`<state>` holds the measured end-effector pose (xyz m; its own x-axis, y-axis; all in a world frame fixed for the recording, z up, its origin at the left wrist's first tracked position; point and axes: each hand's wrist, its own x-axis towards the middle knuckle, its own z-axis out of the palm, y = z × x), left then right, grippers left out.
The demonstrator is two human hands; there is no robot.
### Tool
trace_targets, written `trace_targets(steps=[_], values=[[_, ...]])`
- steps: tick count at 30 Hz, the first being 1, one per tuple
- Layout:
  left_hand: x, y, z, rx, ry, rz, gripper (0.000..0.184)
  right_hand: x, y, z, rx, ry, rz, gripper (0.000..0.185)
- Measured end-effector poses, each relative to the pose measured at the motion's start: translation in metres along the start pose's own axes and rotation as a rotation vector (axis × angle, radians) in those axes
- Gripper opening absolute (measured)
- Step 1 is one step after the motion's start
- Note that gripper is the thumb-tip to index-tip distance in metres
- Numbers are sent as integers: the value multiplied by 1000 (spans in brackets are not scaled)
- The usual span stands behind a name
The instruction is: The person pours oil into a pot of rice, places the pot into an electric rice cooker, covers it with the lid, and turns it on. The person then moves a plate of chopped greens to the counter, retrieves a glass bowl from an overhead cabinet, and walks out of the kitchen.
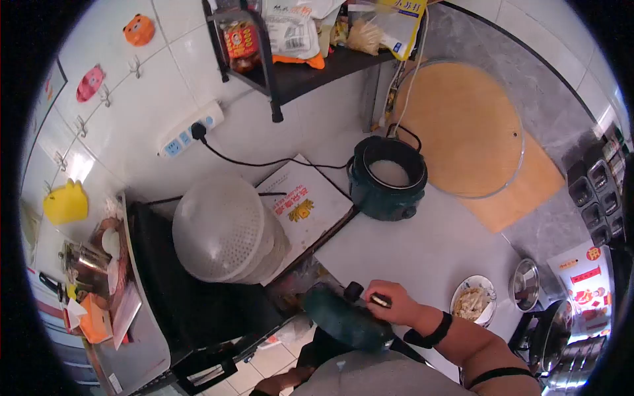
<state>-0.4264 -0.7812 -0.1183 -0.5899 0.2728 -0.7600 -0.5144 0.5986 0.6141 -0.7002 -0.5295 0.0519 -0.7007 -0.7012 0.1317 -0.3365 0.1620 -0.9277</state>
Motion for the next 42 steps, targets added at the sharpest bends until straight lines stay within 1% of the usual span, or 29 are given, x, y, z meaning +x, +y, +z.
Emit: trace_targets(steps=[1, 2, 4, 8, 10, 11, 13, 14, 15, 16, 20, 22, 23, 25, 26, 28, 29, 31, 32, 33, 34, 35, 36, 37, 38, 39, 40, 41, 42], values=[[-1, -4, 6, -63, -16, -6, 45, 1, -6, -10, 74, 31, 60, 13], [-1, -10, 7, -124, -17, -14, 45, 6, -13, -22, 74, 36, 55, 13], [-1, -15, 4, -198, 3, -30, 44, 22, -31, -56, -89, 80, -153, 14], [2, -25, -5, -347, 82, -49, 42, 72, -48, -120, -566, 273, -444, 15], [7, -34, -12, -467, 131, -53, 43, 102, -31, -149, -768, 289, -504, 19], [10, -39, -13, -554, 157, -56, 43, 117, -22, -163, -766, 286, -514, 19], [12, -42, -18, -786, 206, -60, 43, 143, -5, -188, -964, 214, -515, 22], [10, -35, -20, -847, 232, -79, 44, 151, 5, -195, -961, 204, -531, 22], [6, -25, -23, -872, 258, -109, 44, 160, 13, -201, -1006, 193, -499, 21], [-3, -4, -28, -848, 293, -166, 38, 168, 20, -206, -1050, 180, -465, 21], [-10, 6, -21, -784, 356, -174, 40, 181, 50, -214, -1053, 203, -471, 21], [-7, -4, -14, -808, 333, -225, 40, 183, 59, -215, -1026, 168, -372, 22], [-7, -8, -10, -815, 335, -230, 40, 183, 63, -214, -1021, 160, -374, 22], [-6, -16, -3, -627, 380, -96, 39, 182, 62, -213, -1046, 174, -384, 23], [-1, -21, -3, -630, 380, -99, 39, 183, 63, -214, -1043, 170, -385, 23], [7, -24, -8, -213, 341, -112, 46, 183, 64, -217, -1092, 173, -496, 24], [7, -24, -6, -212, 341, -114, 46, 184, 65, -219, -1090, 172, -495, 24], [-2, -2, -14, -359, 400, -98, 44, 187, 65, -222, -1113, 88, -533, 24], [6, -25, -9, -200, 434, 55, 42, 186, 63, -224, -1109, 89, -537, 24], [4, -21, -10, -202, 441, 51, 42, 186, 60, -228, -1117, 21, -496, 24], [1, -10, -14, -263, 442, -6, 40, 186, 58, -231, -1123, -48, -457, 24], [-3, 0, -17, -326, 442, -64, 38, 187, 59, -234, -1116, -51, -467, 24], [-7, 10, -20, -331, 450, -71, 38, 187, 61, -238, -1120, -60, -480, 23], [-11, 20, -24, -428, 430, -142, 37, 188, 62, -239, -1125, -70, -492, 23], [-15, 25, -24, -524, 407, -213, 36, 188, 62, -238, -1116, -73, -499, 23], [-13, 16, -17, -529, 412, -220, 36, 185, 61, -236, -1083, -11, -480, 21], [-9, 4, -8, -609, 436, -171, 36, 182, 55, -233, -1049, 51, -459, 20], [-6, -7, 0, -688, 460, -119, 37, 177, 48, -229, -1045, 47, -461, 20], [-10, 5, -3, -690, 459, -121, 37, 172, 32, -219, -1030, 94, -339, 18]])
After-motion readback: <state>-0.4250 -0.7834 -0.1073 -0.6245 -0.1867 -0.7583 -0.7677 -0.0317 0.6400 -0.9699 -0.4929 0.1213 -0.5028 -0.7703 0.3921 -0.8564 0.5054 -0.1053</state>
